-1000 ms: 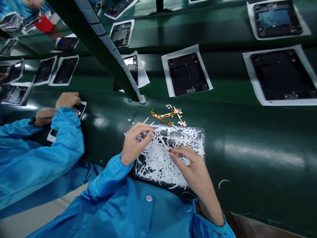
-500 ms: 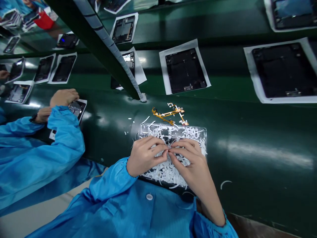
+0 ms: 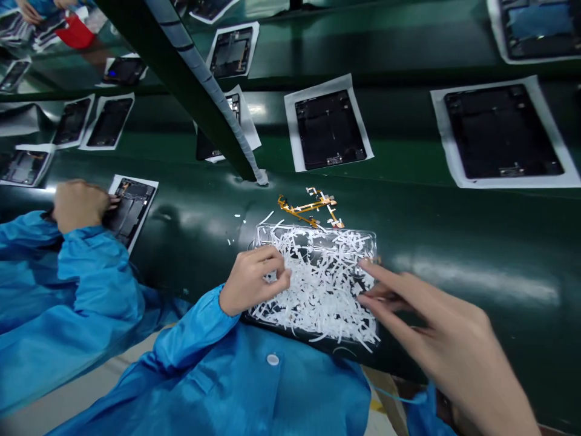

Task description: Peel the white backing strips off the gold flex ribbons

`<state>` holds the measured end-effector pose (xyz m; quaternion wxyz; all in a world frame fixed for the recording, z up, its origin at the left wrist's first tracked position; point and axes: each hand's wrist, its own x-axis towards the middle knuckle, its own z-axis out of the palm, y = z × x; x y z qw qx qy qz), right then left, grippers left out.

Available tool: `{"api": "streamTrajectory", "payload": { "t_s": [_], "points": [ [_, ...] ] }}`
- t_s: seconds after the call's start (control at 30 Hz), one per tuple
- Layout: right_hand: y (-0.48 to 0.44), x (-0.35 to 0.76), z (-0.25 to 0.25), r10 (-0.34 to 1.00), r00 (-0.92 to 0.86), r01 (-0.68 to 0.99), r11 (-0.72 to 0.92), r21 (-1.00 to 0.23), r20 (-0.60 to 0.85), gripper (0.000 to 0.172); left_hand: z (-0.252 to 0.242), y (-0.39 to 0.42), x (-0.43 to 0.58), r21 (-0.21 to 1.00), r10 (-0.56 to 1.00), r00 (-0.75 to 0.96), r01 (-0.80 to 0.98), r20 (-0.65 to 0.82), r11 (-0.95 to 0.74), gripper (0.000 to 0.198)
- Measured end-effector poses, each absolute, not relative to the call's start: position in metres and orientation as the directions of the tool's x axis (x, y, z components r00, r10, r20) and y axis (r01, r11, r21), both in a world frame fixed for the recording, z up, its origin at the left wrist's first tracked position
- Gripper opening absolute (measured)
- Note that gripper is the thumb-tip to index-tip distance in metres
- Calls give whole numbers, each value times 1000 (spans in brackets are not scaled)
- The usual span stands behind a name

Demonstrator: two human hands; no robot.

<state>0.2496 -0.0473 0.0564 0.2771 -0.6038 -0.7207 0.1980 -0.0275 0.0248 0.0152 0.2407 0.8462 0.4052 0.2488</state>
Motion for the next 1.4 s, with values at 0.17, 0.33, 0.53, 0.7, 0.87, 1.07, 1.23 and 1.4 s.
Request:
{"api": "streamTrajectory", "payload": {
  "t_s": [0.17,0.33,0.53,0.7,0.87,1.07,1.23,1.4],
  "points": [
    [-25,215,51,911,-409,639,328,-696,53,59,36,25,-10,860,727,664,255,176,-442,29],
    [-17,202,49,891,-425,641,422,-641,161,50,33,26,-9,904,811,572,274,121,-328,15],
    [-17,202,57,859,-400,713,511,-481,319,37,29,21,-7,868,857,499,362,128,-341,10],
    [-18,198,55,865,-381,750,495,-438,325,20,28,23,-3,812,834,504,375,225,-446,12],
    [-19,195,54,862,-404,769,501,-396,305,3,29,23,-3,746,812,524,426,259,-513,12],
    [-18,191,52,872,-406,763,489,-423,275,6,28,21,-5,700,801,531,460,276,-546,15],
    [-17,186,44,823,-447,782,550,-292,351,7,25,22,-6,723,810,544,467,220,-510,16],
    [-19,182,36,780,-468,813,565,-144,416,15,22,24,-7,831,839,530,406,126,-381,11]
  ]
}}
